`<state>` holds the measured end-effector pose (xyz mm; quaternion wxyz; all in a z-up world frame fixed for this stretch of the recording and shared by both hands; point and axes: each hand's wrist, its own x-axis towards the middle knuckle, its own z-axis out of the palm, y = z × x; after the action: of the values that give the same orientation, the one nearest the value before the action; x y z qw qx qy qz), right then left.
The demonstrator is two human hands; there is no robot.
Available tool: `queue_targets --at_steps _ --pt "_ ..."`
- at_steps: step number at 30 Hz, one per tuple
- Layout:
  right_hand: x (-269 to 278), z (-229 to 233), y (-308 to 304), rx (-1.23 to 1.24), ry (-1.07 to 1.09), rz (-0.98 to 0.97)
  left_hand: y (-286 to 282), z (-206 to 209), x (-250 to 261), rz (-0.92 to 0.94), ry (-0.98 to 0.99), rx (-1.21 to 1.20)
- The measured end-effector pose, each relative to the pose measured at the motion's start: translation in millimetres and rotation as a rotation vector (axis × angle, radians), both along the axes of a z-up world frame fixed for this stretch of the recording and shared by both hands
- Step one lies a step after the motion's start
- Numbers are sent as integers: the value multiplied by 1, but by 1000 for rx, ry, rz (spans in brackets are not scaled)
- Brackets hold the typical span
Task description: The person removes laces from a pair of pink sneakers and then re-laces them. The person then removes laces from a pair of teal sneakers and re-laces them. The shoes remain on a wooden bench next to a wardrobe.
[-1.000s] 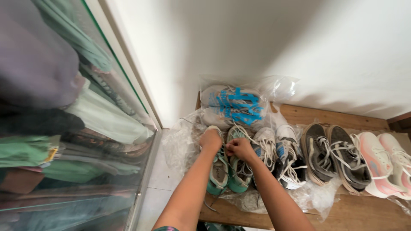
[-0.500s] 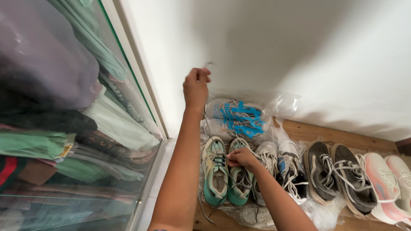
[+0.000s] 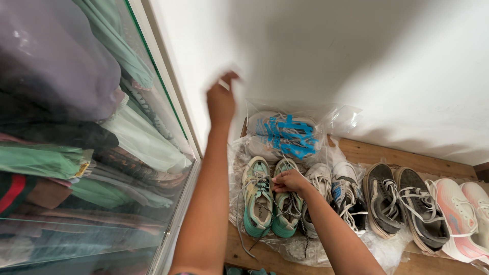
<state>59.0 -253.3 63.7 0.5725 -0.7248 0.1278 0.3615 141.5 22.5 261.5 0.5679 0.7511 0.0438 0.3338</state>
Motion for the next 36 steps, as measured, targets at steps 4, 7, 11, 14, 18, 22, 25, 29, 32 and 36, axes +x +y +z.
queue_targets --at_steps 4,7,11,14,18,22,25,29,32,36 --pt "-4 -5 -1 -46 -25 4 -87 -122 -15 -384 443 432" --pt "-1 -10 -3 -6 -26 -17 -124 -200 -62 -572 304 428" --pt "-3 -26 -9 49 -28 -68 -115 -241 -111 -779 662 104" --pt "-6 -34 -5 57 -84 -73 -101 -241 -126 -608 457 180" --pt "-17 -39 -2 12 -300 -18 -97 -235 -134 -615 390 -159" --pt "-30 -41 -1 187 -452 -64 -94 -218 -147 -659 409 97" --pt "-30 -40 -1 213 -446 7 -93 -194 -155 -622 358 217" --pt "-25 -36 -6 169 -386 24 -98 -170 -157 -625 495 300" --pt "-25 -35 -3 85 -347 0 -97 -168 -153 -641 431 376" --pt "-26 -34 2 -54 -434 10 -94 -178 -151 -603 291 391"
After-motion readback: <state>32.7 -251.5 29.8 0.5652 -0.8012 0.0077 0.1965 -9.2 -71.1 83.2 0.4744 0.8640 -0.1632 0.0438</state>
